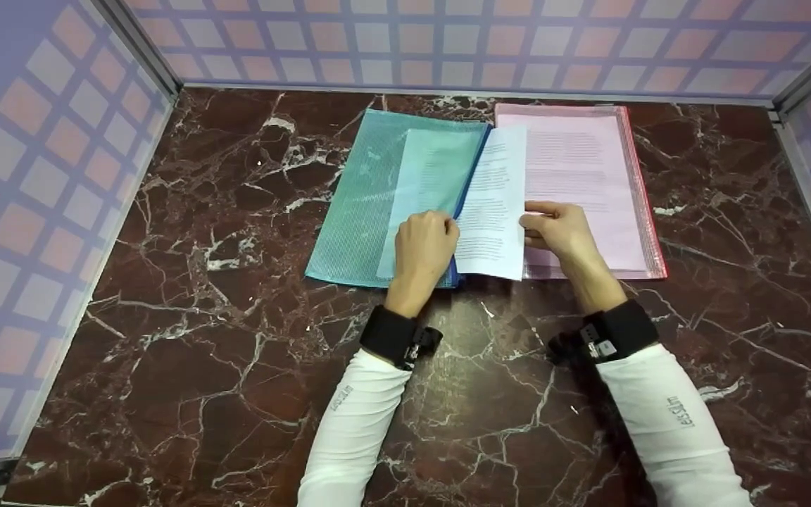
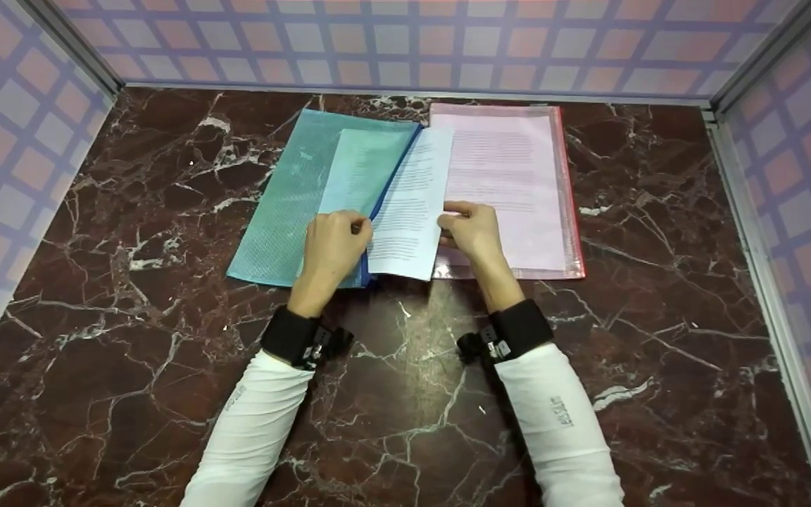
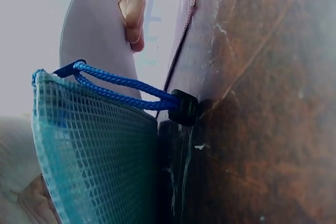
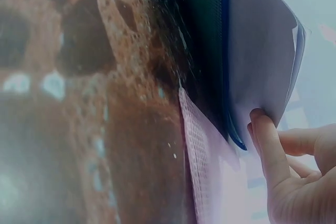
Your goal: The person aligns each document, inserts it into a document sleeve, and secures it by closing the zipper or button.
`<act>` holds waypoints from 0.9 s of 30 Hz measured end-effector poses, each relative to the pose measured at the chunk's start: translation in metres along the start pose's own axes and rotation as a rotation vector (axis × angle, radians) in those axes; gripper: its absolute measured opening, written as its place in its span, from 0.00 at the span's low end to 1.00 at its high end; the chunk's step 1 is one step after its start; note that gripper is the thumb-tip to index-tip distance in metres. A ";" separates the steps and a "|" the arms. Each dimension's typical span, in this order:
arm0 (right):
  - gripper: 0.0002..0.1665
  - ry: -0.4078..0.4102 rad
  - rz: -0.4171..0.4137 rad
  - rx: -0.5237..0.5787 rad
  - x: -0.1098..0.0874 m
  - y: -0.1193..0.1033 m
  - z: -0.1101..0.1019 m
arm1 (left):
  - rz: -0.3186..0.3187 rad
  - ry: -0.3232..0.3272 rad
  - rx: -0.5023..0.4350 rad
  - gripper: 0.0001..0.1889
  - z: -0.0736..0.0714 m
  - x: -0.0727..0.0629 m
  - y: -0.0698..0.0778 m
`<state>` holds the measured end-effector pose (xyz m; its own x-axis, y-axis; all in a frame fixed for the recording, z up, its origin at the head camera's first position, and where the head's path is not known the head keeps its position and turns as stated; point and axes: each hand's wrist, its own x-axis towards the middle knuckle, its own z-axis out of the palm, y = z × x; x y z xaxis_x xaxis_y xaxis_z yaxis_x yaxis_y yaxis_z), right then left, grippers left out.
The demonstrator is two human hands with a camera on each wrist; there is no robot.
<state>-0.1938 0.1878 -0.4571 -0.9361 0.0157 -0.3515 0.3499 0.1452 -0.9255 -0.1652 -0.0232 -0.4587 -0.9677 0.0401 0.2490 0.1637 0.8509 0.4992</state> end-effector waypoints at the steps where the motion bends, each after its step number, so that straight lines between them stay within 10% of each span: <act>1: 0.28 -0.002 0.001 0.000 0.000 0.000 0.001 | 0.000 -0.001 -0.001 0.19 0.000 0.000 0.000; 27: 0.24 0.045 -0.061 0.082 0.006 0.002 0.041 | 0.008 -0.005 0.011 0.19 -0.005 0.000 0.004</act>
<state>-0.1971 0.1478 -0.4668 -0.9558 0.0536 -0.2890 0.2921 0.0663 -0.9541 -0.1632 -0.0228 -0.4529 -0.9674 0.0494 0.2486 0.1691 0.8564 0.4878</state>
